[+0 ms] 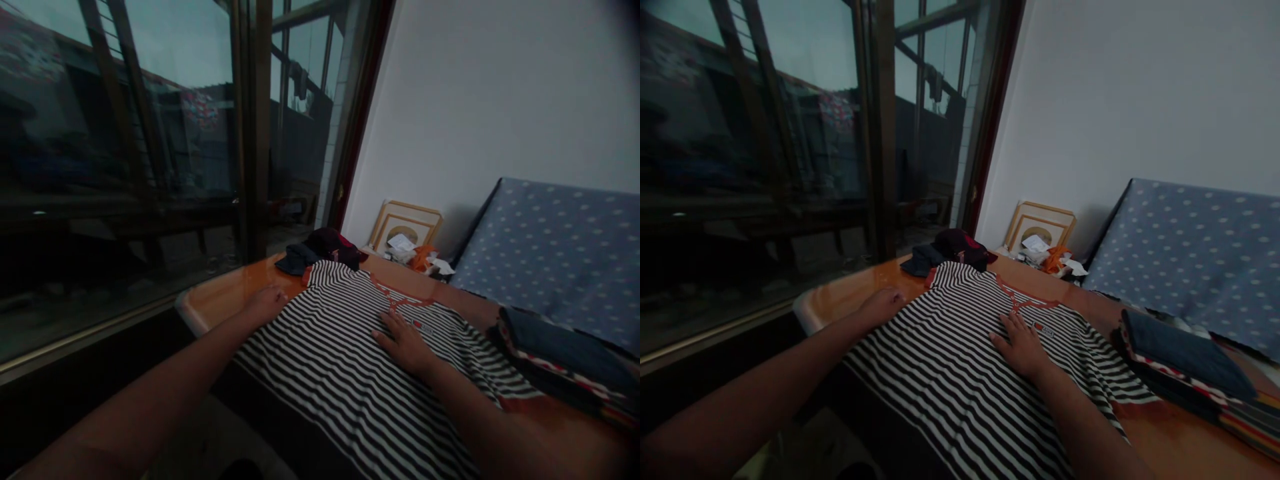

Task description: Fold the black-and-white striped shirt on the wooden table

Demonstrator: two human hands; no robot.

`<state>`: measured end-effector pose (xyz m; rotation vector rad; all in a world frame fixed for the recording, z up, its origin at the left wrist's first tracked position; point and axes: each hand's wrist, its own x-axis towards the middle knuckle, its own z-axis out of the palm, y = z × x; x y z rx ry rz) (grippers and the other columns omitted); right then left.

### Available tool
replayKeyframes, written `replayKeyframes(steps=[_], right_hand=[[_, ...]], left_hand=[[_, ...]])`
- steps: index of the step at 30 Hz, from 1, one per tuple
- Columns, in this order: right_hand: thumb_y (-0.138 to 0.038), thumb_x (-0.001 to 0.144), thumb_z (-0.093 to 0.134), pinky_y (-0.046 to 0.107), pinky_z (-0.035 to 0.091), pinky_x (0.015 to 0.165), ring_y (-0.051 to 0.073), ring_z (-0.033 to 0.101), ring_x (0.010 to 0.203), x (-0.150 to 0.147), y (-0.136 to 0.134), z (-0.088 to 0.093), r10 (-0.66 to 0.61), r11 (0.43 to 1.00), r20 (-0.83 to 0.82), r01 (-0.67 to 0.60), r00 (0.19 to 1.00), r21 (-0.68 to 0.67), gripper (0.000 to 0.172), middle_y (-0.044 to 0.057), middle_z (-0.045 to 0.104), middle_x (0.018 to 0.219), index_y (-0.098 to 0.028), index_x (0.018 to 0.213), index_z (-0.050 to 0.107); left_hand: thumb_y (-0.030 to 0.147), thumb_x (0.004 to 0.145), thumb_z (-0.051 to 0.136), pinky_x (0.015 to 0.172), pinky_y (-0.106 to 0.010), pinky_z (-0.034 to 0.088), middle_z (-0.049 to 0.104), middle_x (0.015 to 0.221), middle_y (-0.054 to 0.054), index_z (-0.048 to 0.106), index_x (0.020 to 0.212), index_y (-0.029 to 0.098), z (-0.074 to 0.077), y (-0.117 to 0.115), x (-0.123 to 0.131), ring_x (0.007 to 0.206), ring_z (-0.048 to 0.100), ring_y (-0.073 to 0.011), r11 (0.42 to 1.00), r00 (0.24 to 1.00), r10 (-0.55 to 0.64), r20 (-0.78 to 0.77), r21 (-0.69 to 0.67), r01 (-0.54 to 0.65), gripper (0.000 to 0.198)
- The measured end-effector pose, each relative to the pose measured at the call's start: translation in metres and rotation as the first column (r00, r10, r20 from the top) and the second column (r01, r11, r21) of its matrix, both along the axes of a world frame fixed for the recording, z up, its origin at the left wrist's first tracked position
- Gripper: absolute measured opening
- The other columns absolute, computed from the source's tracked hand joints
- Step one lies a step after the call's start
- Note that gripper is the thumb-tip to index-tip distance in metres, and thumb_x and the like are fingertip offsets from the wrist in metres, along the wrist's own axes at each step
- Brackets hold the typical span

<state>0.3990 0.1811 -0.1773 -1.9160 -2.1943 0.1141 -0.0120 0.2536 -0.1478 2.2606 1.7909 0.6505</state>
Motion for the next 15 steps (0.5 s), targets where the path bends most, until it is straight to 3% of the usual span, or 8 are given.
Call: replayKeyframes(steps=[4, 8, 11, 15], right_hand=[[-0.061, 0.098, 0.036, 0.054, 0.022, 0.121, 0.030, 0.028, 0.150, -0.012, -0.016, 0.018, -0.001, 0.996, -0.037, 0.005, 0.999, 0.093, 0.068, 0.014, 0.039, 0.158, -0.017, 0.149, 0.046], [-0.062, 0.098, 0.033, 0.047, 0.030, 0.121, 0.027, 0.034, 0.147, -0.036, -0.061, 0.033, 0.063, 0.995, -0.112, -0.054, 0.992, 0.082, 0.070, 0.015, 0.043, 0.155, -0.015, 0.147, 0.049], [-0.062, 0.098, 0.036, 0.048, 0.029, 0.122, 0.026, 0.028, 0.150, -0.051, -0.106, 0.037, 0.116, 0.993, -0.107, -0.113, 0.988, 0.034, 0.065, 0.008, 0.036, 0.160, -0.023, 0.150, 0.047], [-0.061, 0.097, 0.042, 0.047, 0.031, 0.121, 0.026, 0.024, 0.151, -0.051, -0.150, 0.030, 0.107, 0.994, -0.028, -0.107, 0.994, 0.003, 0.062, 0.004, 0.032, 0.162, -0.028, 0.149, 0.048]], left_hand=[[0.031, 0.091, 0.045, 0.068, -0.029, 0.042, 0.071, 0.092, -0.008, 0.068, 0.083, 0.020, 0.004, -0.001, 0.000, 0.085, 0.064, -0.0212, 1.000, 1.000, 0.019, 0.020, -0.021, -0.018, 0.027], [0.035, 0.093, 0.045, 0.072, -0.031, 0.045, 0.073, 0.096, -0.009, 0.070, 0.089, 0.021, 0.009, 0.017, 0.021, 0.088, 0.065, -0.0233, 1.000, 1.000, 0.004, 0.026, -0.030, -0.003, 0.029], [0.042, 0.097, 0.041, 0.084, -0.033, 0.047, 0.072, 0.113, -0.008, 0.068, 0.109, 0.024, 0.008, 0.036, 0.042, 0.102, 0.065, -0.0246, 0.999, 0.999, -0.041, 0.028, -0.031, 0.042, 0.035], [0.049, 0.101, 0.029, 0.100, -0.040, 0.043, 0.064, 0.134, -0.012, 0.052, 0.139, 0.025, 0.002, 0.058, 0.058, 0.120, 0.060, -0.0276, 0.993, 0.995, -0.095, 0.007, -0.064, 0.096, 0.050]])
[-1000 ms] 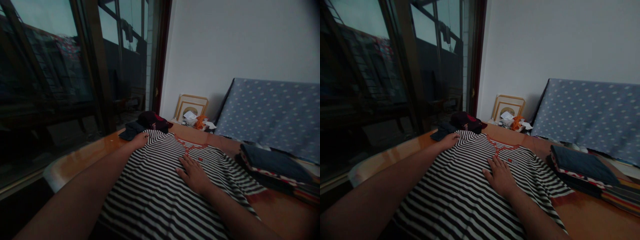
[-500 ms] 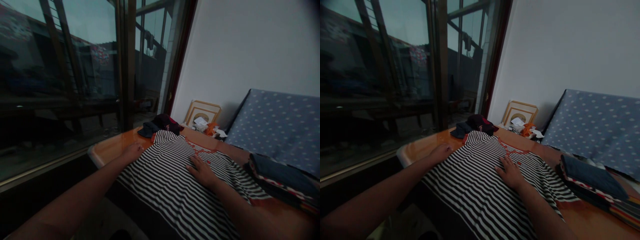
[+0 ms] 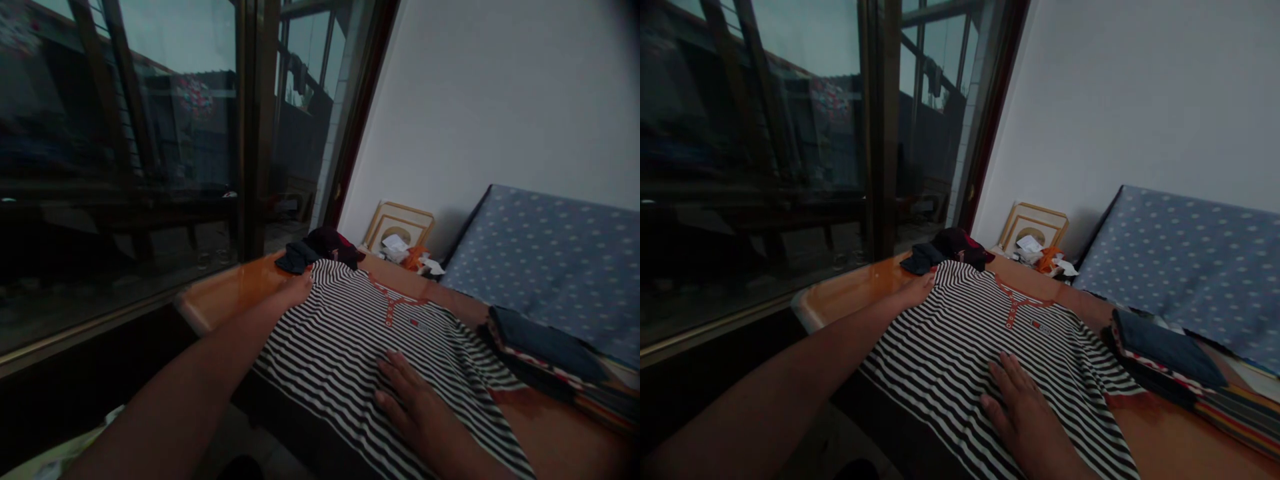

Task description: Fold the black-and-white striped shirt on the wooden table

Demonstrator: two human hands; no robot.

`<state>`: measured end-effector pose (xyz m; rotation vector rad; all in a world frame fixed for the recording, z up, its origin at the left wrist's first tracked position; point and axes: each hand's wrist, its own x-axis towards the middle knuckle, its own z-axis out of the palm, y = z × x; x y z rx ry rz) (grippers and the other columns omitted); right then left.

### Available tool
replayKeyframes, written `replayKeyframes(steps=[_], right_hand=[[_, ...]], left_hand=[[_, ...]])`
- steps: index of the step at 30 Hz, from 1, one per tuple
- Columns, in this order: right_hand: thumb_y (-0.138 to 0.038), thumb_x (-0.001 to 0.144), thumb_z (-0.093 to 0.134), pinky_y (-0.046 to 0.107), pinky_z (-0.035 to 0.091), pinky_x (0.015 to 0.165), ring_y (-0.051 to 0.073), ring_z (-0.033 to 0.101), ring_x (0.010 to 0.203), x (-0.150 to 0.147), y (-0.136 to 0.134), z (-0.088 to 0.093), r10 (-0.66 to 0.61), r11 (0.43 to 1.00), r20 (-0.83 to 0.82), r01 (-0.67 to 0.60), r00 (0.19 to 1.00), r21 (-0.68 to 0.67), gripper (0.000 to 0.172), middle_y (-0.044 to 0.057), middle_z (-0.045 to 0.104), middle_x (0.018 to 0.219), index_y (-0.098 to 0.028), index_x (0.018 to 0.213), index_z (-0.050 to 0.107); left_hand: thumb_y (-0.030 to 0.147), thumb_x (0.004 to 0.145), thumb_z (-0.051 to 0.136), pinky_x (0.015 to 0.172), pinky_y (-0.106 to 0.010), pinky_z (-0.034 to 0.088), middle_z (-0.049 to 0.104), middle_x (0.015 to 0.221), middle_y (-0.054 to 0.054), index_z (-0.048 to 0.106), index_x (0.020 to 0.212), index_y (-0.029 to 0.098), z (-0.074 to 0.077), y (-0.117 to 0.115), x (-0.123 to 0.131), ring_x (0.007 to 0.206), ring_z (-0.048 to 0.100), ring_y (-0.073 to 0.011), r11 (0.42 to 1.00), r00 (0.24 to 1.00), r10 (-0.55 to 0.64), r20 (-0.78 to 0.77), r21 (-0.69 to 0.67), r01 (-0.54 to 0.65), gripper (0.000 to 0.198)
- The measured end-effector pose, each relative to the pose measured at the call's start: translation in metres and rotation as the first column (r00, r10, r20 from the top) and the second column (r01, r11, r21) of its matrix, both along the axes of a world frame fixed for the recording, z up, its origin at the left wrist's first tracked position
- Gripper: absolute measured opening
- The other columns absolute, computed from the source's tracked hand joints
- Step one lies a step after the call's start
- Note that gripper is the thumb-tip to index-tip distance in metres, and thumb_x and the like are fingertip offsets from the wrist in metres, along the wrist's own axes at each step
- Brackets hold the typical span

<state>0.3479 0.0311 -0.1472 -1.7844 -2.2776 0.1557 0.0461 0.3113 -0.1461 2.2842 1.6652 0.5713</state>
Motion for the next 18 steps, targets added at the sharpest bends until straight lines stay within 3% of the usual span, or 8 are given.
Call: replayKeyframes(steps=[5, 9, 11, 13, 15, 18], right_hand=[[-0.060, 0.095, 0.045, 0.053, 0.033, 0.119, 0.031, 0.029, 0.149, 0.023, -0.017, -0.023, -0.064, 0.997, 0.125, 0.070, 0.990, -0.039, 0.064, 0.007, 0.034, 0.160, -0.026, 0.149, 0.048], [-0.059, 0.096, 0.044, 0.056, 0.033, 0.118, 0.032, 0.030, 0.148, 0.032, -0.021, -0.037, -0.065, 0.998, 0.149, 0.068, 0.987, -0.016, 0.064, 0.008, 0.035, 0.159, -0.025, 0.150, 0.046], [-0.058, 0.096, 0.044, 0.056, 0.033, 0.119, 0.031, 0.031, 0.148, 0.032, -0.023, -0.039, -0.059, 0.998, 0.138, 0.059, 0.989, 0.007, 0.063, 0.007, 0.034, 0.159, -0.027, 0.151, 0.045], [-0.058, 0.096, 0.045, 0.055, 0.032, 0.119, 0.031, 0.031, 0.148, 0.031, -0.024, -0.038, -0.057, 0.998, 0.117, 0.056, 0.991, 0.013, 0.062, 0.006, 0.034, 0.160, -0.028, 0.150, 0.046], [-0.059, 0.095, 0.047, 0.055, 0.033, 0.119, 0.031, 0.031, 0.148, 0.029, -0.025, -0.035, -0.059, 0.998, 0.089, 0.059, 0.994, 0.010, 0.063, 0.005, 0.035, 0.159, -0.029, 0.150, 0.047], [-0.059, 0.094, 0.048, 0.057, 0.032, 0.119, 0.031, 0.031, 0.148, 0.027, -0.029, -0.027, -0.072, 0.997, 0.049, 0.070, 0.996, 0.025, 0.061, 0.005, 0.038, 0.158, -0.030, 0.148, 0.050]], left_hand=[[0.053, 0.102, 0.019, 0.114, -0.056, 0.027, 0.046, 0.154, -0.012, 0.043, 0.148, 0.027, -0.010, 0.021, -0.009, 0.142, 0.041, -0.0321, 0.997, 0.996, -0.069, -0.061, -0.037, 0.066, 0.058], [0.052, 0.099, 0.036, 0.118, -0.061, 0.011, 0.040, 0.159, -0.007, 0.041, 0.149, 0.032, -0.013, 0.028, -0.019, 0.149, 0.030, -0.0313, 0.993, 0.990, -0.118, -0.075, -0.039, 0.115, 0.054], [0.048, 0.096, 0.045, 0.118, -0.057, 0.016, 0.047, 0.153, -0.008, 0.048, 0.143, 0.030, -0.012, 0.026, -0.020, 0.145, 0.036, -0.0307, 0.992, 0.992, -0.123, -0.024, -0.014, 0.123, 0.051], [0.045, 0.095, 0.047, 0.114, -0.049, 0.029, 0.057, 0.144, -0.011, 0.057, 0.133, 0.026, -0.008, 0.021, -0.022, 0.136, 0.048, -0.0290, 0.994, 0.994, -0.104, 0.040, 0.019, 0.103, 0.044], [0.042, 0.097, 0.043, 0.105, -0.040, 0.040, 0.064, 0.132, -0.012, 0.063, 0.121, 0.022, -0.003, 0.014, -0.027, 0.124, 0.057, -0.0259, 0.997, 0.994, -0.068, 0.085, 0.047, 0.064, 0.037], [0.038, 0.099, 0.035, 0.092, -0.033, 0.046, 0.070, 0.111, -0.010, 0.066, 0.100, 0.020, 0.003, -0.004, -0.045, 0.105, 0.063, -0.0220, 0.997, 0.988, 0.005, 0.152, 0.078, -0.017, 0.036]])
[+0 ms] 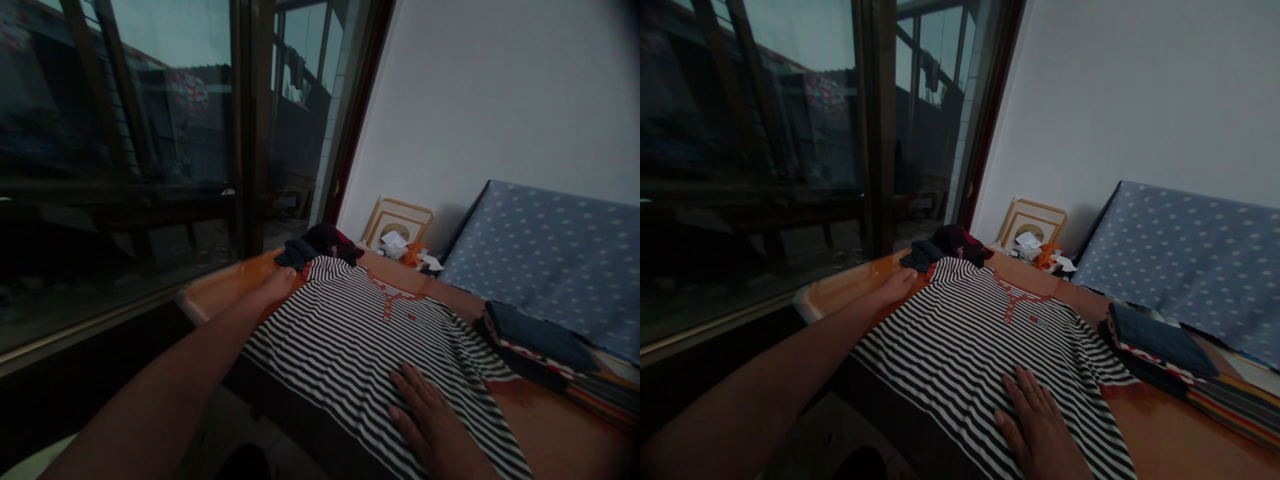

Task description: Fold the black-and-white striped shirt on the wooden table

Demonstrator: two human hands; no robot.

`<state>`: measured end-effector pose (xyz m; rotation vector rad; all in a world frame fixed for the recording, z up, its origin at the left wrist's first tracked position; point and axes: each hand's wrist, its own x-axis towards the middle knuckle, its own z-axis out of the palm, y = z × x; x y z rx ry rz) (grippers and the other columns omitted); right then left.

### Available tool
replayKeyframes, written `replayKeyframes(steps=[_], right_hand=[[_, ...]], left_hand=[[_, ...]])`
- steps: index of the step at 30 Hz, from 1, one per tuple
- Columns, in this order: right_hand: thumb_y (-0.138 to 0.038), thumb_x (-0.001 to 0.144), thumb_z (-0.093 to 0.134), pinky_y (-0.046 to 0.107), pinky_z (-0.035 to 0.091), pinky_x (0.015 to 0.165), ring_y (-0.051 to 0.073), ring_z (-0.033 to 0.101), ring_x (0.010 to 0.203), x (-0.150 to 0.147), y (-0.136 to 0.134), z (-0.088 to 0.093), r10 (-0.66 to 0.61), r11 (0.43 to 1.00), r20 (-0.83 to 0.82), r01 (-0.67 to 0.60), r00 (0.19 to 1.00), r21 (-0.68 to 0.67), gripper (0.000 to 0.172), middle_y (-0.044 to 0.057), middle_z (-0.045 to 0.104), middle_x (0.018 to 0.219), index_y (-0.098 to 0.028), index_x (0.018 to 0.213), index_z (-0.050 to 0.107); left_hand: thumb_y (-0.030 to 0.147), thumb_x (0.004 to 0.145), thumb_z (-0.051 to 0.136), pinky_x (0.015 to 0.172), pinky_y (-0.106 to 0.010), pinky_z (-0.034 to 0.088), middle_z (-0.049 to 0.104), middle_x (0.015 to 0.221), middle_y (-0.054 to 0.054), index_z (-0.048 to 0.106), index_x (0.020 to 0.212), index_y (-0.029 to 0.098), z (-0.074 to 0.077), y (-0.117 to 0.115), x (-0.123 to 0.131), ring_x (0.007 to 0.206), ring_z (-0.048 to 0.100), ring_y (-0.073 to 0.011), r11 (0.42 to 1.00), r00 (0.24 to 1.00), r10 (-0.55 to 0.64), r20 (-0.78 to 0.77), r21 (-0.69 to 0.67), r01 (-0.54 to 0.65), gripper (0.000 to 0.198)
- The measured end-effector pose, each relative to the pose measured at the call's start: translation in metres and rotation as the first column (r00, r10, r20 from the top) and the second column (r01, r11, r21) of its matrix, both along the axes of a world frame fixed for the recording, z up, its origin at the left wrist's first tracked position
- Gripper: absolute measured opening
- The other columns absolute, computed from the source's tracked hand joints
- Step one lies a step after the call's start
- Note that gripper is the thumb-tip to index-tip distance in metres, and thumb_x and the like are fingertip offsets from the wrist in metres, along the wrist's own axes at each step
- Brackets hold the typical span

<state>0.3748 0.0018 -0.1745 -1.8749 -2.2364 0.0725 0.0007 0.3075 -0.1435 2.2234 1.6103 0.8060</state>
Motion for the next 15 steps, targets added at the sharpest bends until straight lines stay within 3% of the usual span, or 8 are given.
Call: replayKeyframes(steps=[4, 9, 15], right_hand=[[-0.060, 0.094, 0.046, 0.057, 0.032, 0.119, 0.031, 0.034, 0.147, -0.002, -0.012, 0.010, -0.002, 1.000, -0.069, 0.002, 0.998, -0.002, 0.058, 0.005, 0.045, 0.154, -0.030, 0.142, 0.056], [-0.059, 0.091, 0.050, 0.055, 0.036, 0.119, 0.029, 0.036, 0.146, -0.003, -0.037, 0.006, 0.025, 1.000, -0.243, -0.026, 0.970, 0.000, 0.058, 0.004, 0.049, 0.152, -0.029, 0.141, 0.057], [-0.059, 0.090, 0.051, 0.053, 0.041, 0.116, 0.031, 0.051, 0.136, -0.007, -0.071, 0.011, -0.047, 0.998, -0.381, 0.058, 0.924, 0.018, 0.058, 0.008, 0.058, 0.143, -0.027, 0.138, 0.059]], left_hand=[[0.036, 0.096, 0.039, 0.079, -0.029, 0.048, 0.070, 0.090, -0.006, 0.064, 0.086, 0.019, -0.001, -0.036, -0.040, 0.087, 0.063, -0.0196, 0.993, 0.989, 0.118, 0.093, -0.003, -0.119, 0.031], [0.034, 0.090, 0.043, 0.070, -0.027, 0.047, 0.069, 0.081, -0.003, 0.066, 0.087, 0.018, -0.013, -0.096, -0.085, 0.077, 0.062, -0.0180, 0.964, 0.940, 0.263, 0.220, -0.017, -0.265, 0.028], [0.045, 0.090, 0.044, 0.065, -0.026, 0.044, 0.067, 0.076, -0.002, 0.064, 0.083, 0.019, -0.027, -0.173, -0.100, 0.074, 0.061, -0.0172, 0.929, 0.892, 0.356, 0.278, 0.000, -0.370, 0.034]])
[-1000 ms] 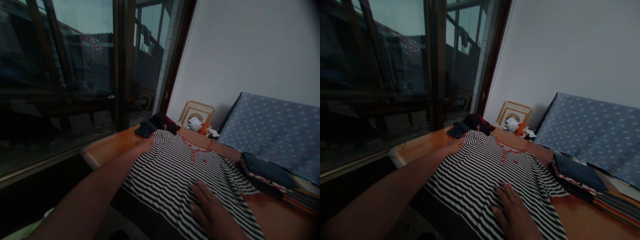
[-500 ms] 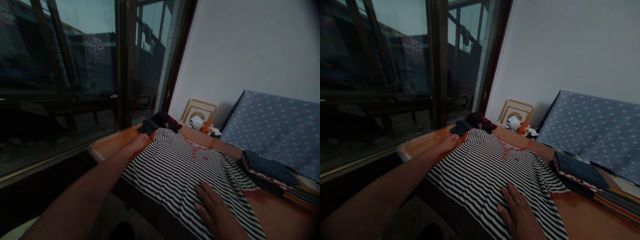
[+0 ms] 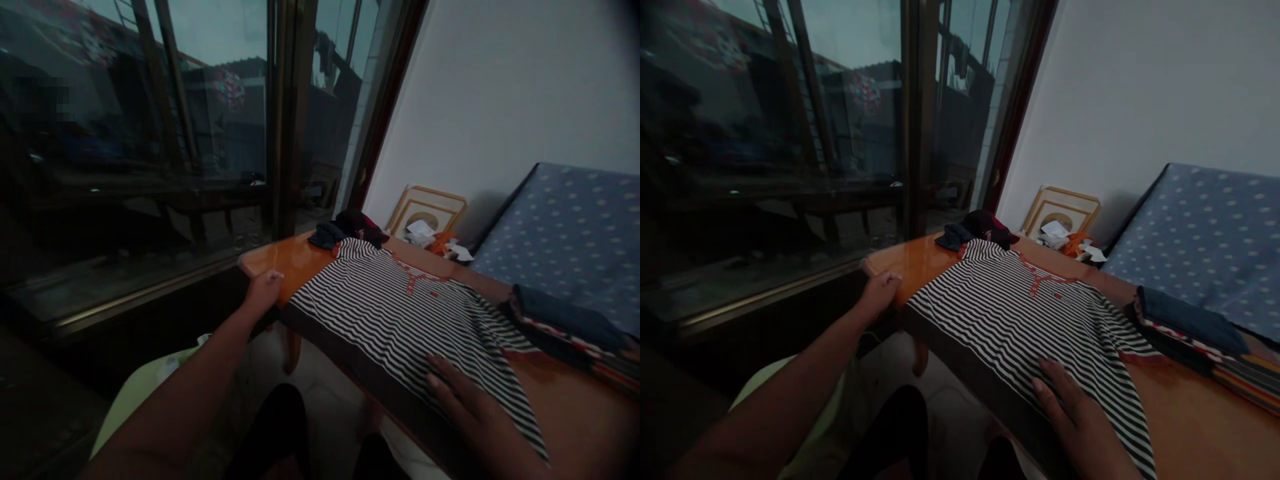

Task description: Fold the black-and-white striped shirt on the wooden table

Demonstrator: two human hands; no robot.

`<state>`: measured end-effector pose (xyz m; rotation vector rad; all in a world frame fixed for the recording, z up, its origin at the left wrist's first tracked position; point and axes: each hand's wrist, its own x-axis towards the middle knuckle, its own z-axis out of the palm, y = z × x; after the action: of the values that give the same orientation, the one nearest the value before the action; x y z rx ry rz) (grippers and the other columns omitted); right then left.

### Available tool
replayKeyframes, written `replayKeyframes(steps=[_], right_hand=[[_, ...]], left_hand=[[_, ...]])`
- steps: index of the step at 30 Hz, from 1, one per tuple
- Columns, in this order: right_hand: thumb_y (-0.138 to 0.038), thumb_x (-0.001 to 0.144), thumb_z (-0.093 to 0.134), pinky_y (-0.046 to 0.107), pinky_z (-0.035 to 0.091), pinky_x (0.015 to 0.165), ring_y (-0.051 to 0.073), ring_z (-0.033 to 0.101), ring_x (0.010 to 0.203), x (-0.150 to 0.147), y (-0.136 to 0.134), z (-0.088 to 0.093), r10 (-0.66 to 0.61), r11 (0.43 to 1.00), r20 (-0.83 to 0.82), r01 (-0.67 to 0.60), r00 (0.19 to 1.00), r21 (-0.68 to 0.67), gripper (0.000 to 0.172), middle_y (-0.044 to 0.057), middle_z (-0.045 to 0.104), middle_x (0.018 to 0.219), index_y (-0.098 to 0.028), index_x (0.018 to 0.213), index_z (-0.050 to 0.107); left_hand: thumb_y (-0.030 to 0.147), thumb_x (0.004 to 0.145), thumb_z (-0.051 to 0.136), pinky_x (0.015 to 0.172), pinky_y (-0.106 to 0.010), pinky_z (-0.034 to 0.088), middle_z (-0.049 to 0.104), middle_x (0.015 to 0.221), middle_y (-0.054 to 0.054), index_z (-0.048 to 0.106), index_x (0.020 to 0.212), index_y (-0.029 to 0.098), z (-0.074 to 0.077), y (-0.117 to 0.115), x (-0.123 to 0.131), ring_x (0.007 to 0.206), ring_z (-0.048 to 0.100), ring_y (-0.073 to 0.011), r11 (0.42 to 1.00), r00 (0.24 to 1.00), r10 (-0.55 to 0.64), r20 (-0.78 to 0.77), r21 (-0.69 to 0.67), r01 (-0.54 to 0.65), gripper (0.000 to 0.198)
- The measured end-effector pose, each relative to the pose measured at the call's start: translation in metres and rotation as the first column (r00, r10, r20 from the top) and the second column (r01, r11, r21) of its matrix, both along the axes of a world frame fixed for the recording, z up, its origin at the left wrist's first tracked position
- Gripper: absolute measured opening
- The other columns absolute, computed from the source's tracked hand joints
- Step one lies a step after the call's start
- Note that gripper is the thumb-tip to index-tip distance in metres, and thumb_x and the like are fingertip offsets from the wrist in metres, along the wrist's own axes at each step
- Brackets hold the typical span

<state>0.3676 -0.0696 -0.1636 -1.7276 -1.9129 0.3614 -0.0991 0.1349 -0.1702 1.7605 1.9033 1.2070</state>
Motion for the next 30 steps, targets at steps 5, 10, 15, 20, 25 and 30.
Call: replayKeyframes(steps=[5, 10, 15, 20, 25, 30], right_hand=[[-0.061, 0.092, 0.049, 0.050, 0.040, 0.116, 0.030, 0.054, 0.133, -0.004, -0.027, 0.017, -0.122, 0.993, -0.071, 0.122, 0.990, -0.008, 0.056, 0.007, 0.063, 0.138, -0.027, 0.135, 0.061], [-0.062, 0.090, 0.051, 0.050, 0.045, 0.112, 0.032, 0.057, 0.129, -0.003, -0.056, 0.020, -0.249, 0.967, -0.090, 0.252, 0.964, 0.023, 0.056, 0.008, 0.066, 0.133, -0.026, 0.130, 0.065], [-0.062, 0.090, 0.052, 0.049, 0.048, 0.107, 0.032, 0.062, 0.123, 0.012, -0.080, 0.011, -0.293, 0.955, -0.121, 0.296, 0.948, 0.009, 0.058, 0.011, 0.068, 0.129, -0.024, 0.132, 0.064], [-0.062, 0.088, 0.055, 0.048, 0.047, 0.108, 0.031, 0.063, 0.120, 0.031, -0.100, 0.003, -0.343, 0.936, -0.156, 0.352, 0.926, 0.027, 0.057, 0.010, 0.070, 0.127, -0.023, 0.127, 0.067], [-0.060, 0.088, 0.053, 0.045, 0.048, 0.106, 0.029, 0.066, 0.116, 0.044, -0.120, 0.007, -0.427, 0.884, -0.234, 0.458, 0.873, 0.096, 0.054, 0.009, 0.072, 0.121, -0.023, 0.123, 0.069], [-0.056, 0.087, 0.051, 0.044, 0.049, 0.102, 0.029, 0.065, 0.114, 0.058, -0.143, 0.007, -0.605, 0.726, -0.282, 0.661, 0.745, 0.188, 0.052, 0.011, 0.071, 0.121, -0.019, 0.117, 0.071]], left_hand=[[0.058, 0.091, 0.048, 0.060, -0.027, 0.038, 0.067, 0.077, -0.001, 0.062, 0.081, 0.021, -0.008, -0.053, 0.020, 0.069, 0.059, -0.0170, 0.999, 0.996, 0.008, -0.092, -0.041, -0.012, 0.041], [0.054, 0.086, 0.058, 0.065, -0.027, 0.043, 0.068, 0.086, -0.004, 0.061, 0.091, 0.021, -0.016, -0.067, 0.039, 0.077, 0.062, -0.0184, 0.999, 0.996, 0.004, -0.087, -0.035, -0.008, 0.034], [0.033, 0.084, 0.061, 0.070, -0.025, 0.047, 0.071, 0.093, -0.004, 0.060, 0.102, 0.019, -0.018, -0.054, 0.038, 0.081, 0.066, -0.0170, 0.999, 0.997, 0.002, 0.083, -0.047, 0.002, 0.023], [0.030, 0.083, 0.062, 0.074, -0.028, 0.049, 0.071, 0.098, -0.007, 0.060, 0.106, 0.018, -0.011, -0.049, 0.029, 0.085, 0.067, -0.0193, 0.994, 0.996, 0.088, 0.021, -0.069, -0.087, 0.025], [0.033, 0.084, 0.061, 0.089, -0.041, 0.049, 0.067, 0.113, -0.015, 0.060, 0.111, 0.018, -0.001, -0.065, 0.038, 0.104, 0.063, -0.0301, 0.992, 0.973, 0.120, -0.196, -0.002, -0.122, 0.031], [0.040, 0.092, 0.052, 0.100, -0.048, 0.044, 0.064, 0.118, -0.013, 0.061, 0.113, 0.022, 0.009, -0.085, 0.080, 0.116, 0.056, -0.0346, 0.972, 0.940, 0.033, -0.341, 0.229, 0.048, 0.029]])
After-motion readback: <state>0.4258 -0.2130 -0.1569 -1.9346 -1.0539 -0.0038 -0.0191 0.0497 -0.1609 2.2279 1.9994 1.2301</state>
